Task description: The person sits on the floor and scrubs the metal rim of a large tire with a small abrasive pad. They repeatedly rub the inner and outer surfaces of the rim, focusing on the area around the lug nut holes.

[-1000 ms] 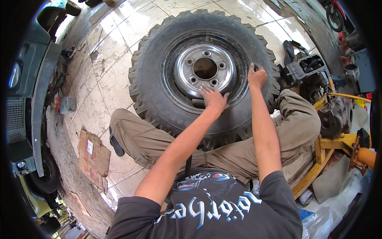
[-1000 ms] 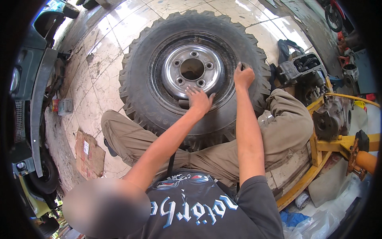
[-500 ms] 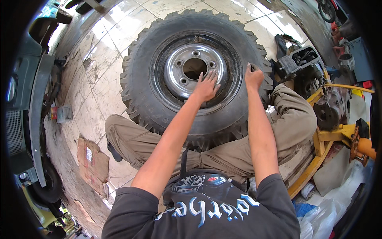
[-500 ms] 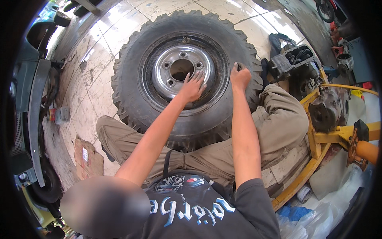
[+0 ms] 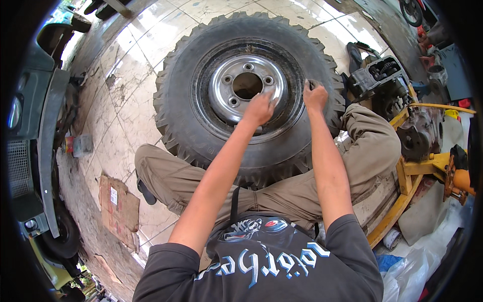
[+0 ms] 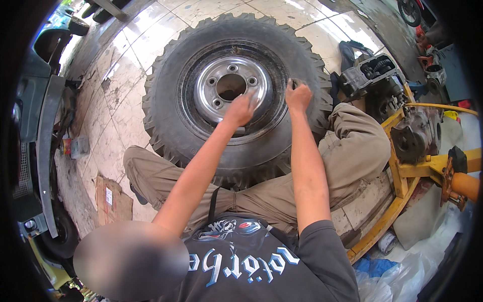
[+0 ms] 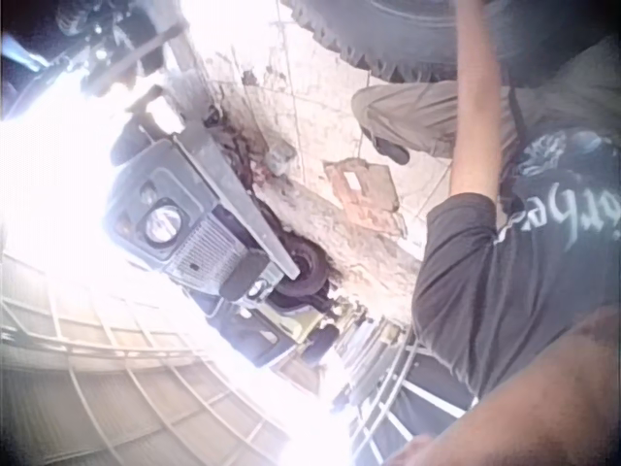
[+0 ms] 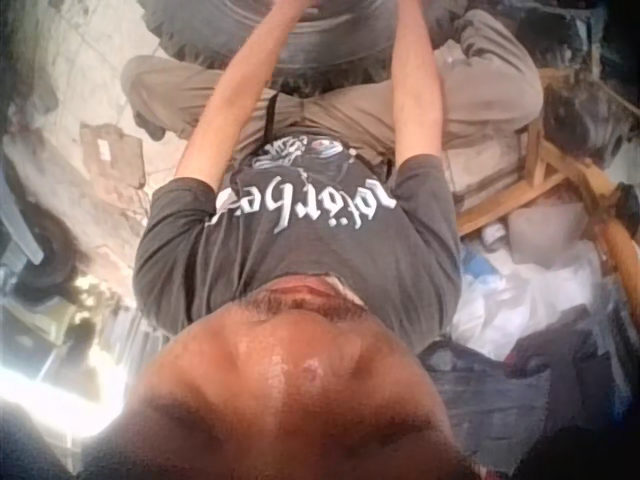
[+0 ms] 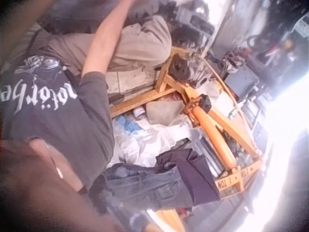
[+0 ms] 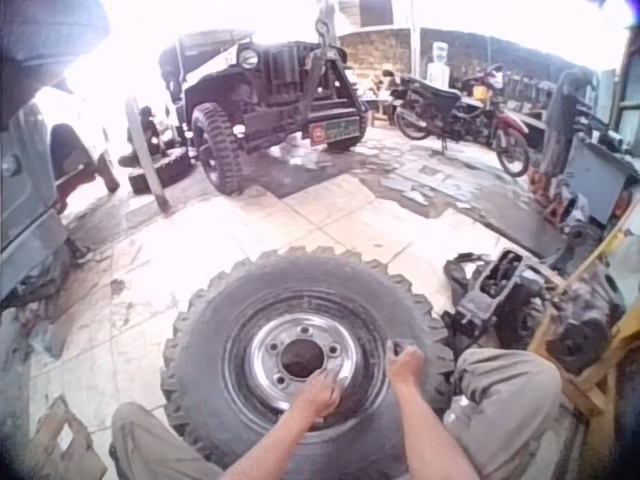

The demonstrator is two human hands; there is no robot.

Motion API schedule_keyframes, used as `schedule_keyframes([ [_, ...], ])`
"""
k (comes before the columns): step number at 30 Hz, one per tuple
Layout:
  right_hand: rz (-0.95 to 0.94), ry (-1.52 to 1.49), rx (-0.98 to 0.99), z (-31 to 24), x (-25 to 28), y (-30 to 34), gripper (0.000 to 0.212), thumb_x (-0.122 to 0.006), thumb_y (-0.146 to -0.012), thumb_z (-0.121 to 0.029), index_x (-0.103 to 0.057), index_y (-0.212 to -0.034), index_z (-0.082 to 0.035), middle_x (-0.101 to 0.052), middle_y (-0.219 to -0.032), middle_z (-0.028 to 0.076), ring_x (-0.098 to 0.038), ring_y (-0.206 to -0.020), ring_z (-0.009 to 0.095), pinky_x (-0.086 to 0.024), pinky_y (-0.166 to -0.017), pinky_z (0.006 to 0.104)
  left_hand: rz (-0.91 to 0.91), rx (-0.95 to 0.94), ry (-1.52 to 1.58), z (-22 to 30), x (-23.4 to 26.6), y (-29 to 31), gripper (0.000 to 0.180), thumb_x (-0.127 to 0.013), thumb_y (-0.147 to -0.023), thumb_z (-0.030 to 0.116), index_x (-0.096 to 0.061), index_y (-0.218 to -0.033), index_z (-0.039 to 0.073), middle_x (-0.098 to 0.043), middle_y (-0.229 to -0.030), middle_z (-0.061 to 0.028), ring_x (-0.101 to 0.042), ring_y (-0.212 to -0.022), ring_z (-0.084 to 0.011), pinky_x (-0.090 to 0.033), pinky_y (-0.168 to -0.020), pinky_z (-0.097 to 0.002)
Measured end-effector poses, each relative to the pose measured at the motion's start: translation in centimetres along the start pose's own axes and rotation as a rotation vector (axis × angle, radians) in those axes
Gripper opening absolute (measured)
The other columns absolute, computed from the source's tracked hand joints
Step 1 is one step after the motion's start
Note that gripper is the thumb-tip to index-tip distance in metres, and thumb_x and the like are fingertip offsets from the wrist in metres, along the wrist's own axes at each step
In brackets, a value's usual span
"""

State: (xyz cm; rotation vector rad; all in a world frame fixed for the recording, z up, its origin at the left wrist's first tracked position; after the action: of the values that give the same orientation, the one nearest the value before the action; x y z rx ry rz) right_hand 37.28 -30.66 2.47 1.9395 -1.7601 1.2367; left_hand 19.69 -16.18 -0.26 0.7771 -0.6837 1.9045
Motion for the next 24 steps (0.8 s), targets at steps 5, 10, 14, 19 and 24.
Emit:
schedule_keyframes([
  [5, -0.035, 0.017, -0.009, 0.7, -0.4, 0.1, 0.025, -0.068, -0.091, -0.031, -0.077, -0.092, -0.008, -0.073, -0.092, 0.017, -0.068, -0.091, 0.038, -0.049, -0.086, 0.0492, 0.026, -0.060, -0.192, 1.6, -3.9, 2.4, 0.056, -0.046, -0.105, 0.034, -0.050, -0.133, -0.015, -0.054, -0.138, -0.0332, -0.051, -0.132, -0.0446, -0.039, -0.113, -0.0466],
  [10, -0.060, 0.152, 0.031, 2.1, -1.3, 0.3, 0.025, -0.066, -0.092, -0.033, -0.077, -0.092, -0.010, -0.072, -0.094, 0.015, -0.067, -0.095, 0.037, -0.045, -0.091, 0.0521, -0.077, 0.210, -0.021, 4.3, -3.2, 0.7, 0.053, -0.048, -0.103, 0.036, -0.062, -0.112, -0.014, -0.066, -0.104, -0.0384, -0.065, -0.102, -0.0524, -0.050, -0.096, -0.0532],
  [14, -0.110, 0.124, 0.005, 1.4, -2.3, 0.1, 0.024, -0.066, -0.092, -0.033, -0.076, -0.094, -0.012, -0.072, -0.096, 0.013, -0.066, -0.096, 0.036, -0.045, -0.090, 0.0520, -0.006, 0.367, 0.030, 1.4, 0.0, -1.1, 0.057, -0.048, -0.102, 0.041, -0.069, -0.095, -0.012, -0.066, -0.090, -0.0376, -0.066, -0.093, -0.0527, -0.051, -0.091, -0.0556],
  [19, -0.095, 0.118, 0.017, 2.3, -2.0, 0.2, 0.024, -0.066, -0.092, -0.034, -0.076, -0.096, -0.013, -0.072, -0.098, 0.011, -0.066, -0.098, 0.034, -0.045, -0.091, 0.0516, 0.221, 0.449, 0.333, -1.0, 3.8, -1.6, 0.044, -0.047, -0.102, 0.034, -0.068, -0.104, -0.006, -0.068, -0.100, -0.0326, -0.065, -0.099, -0.0498, -0.050, -0.091, -0.0539],
  [24, -0.082, 0.146, 0.031, 0.9, -1.8, 0.6, 0.023, -0.066, -0.092, -0.034, -0.076, -0.096, -0.014, -0.072, -0.098, 0.011, -0.066, -0.099, 0.034, -0.044, -0.093, 0.0524, 0.059, 0.263, 0.209, -0.3, -1.0, 0.5, 0.044, -0.050, -0.101, 0.032, -0.062, -0.121, -0.006, -0.066, -0.108, -0.0350, -0.062, -0.105, -0.0496, -0.047, -0.096, -0.0540],
])
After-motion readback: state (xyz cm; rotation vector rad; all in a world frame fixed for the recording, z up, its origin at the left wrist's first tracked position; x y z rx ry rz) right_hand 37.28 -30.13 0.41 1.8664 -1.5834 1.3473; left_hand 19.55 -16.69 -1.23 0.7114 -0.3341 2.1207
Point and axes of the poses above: each hand's wrist, its own y-axis away from the middle knuckle, its own x-axis out of the back of the hand, z = x × y, the point moved 6 cm from there along -y, towards the middle knuckle
